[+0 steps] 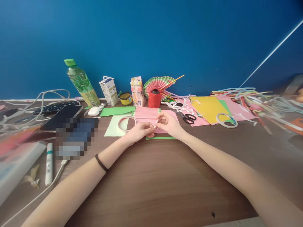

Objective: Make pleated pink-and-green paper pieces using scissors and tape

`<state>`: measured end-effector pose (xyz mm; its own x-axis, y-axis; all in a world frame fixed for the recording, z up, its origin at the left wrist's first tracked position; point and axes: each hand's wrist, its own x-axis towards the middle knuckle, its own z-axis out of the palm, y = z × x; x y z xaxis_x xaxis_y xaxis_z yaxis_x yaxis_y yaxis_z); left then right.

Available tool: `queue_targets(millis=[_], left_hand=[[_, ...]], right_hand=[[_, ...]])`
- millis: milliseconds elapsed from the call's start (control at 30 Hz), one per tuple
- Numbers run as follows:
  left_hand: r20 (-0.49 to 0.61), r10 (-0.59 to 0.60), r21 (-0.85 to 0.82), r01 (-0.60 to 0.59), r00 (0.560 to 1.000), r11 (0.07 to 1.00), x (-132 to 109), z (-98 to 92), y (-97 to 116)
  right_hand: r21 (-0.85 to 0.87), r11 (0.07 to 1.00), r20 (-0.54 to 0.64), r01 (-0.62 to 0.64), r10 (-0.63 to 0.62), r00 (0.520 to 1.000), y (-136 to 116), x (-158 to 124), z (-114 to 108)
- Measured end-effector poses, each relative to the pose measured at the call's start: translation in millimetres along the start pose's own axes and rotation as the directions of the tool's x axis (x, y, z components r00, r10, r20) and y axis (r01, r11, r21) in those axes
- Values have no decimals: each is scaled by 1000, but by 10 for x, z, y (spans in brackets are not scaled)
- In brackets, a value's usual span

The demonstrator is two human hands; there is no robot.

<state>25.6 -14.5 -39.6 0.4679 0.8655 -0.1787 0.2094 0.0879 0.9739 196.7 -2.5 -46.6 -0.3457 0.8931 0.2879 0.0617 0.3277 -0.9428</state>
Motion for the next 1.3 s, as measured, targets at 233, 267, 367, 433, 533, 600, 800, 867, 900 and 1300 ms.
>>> queue_targets(millis=[233,267,367,433,533,600,800,867,900,1300], left_hand=[[-22,-16,-21,15,1000,1000,-2,12,18],[-16,-26,-39,25,1000,999,-3,10,24],[-3,-34,-60,33,999,998,-8,0,30],[-3,-23,-45,23,1000,999,-13,-4,27],[-8,-11,-41,11,1000,999,-13,-11,22],[-4,-30,-67,30,1000,997,-8,-29,22],[-37,-73,-198,65,997,978,3,-108,63],[-86,-67,-178,51,994,983,-2,-99,93],[-110,-59,-138,43,992,989,-5,-86,106],[-189,164,526,-41,968,849,-52,-125,141]], right_hand=[[28,999,-58,-25,26,998,34,10,19],[34,999,-67,-29,31,997,35,11,20],[42,998,-82,-42,45,996,26,6,25],[34,998,-79,-51,54,995,14,0,33],[25,998,-86,-58,60,995,4,-9,44],[29,998,-94,-58,61,994,7,-11,46],[43,999,-103,-27,31,994,4,-20,58],[43,999,-102,-19,23,995,-14,-33,74],[43,999,-100,-13,17,995,-24,-41,82],[-125,990,-40,-58,53,998,-50,-43,55]])
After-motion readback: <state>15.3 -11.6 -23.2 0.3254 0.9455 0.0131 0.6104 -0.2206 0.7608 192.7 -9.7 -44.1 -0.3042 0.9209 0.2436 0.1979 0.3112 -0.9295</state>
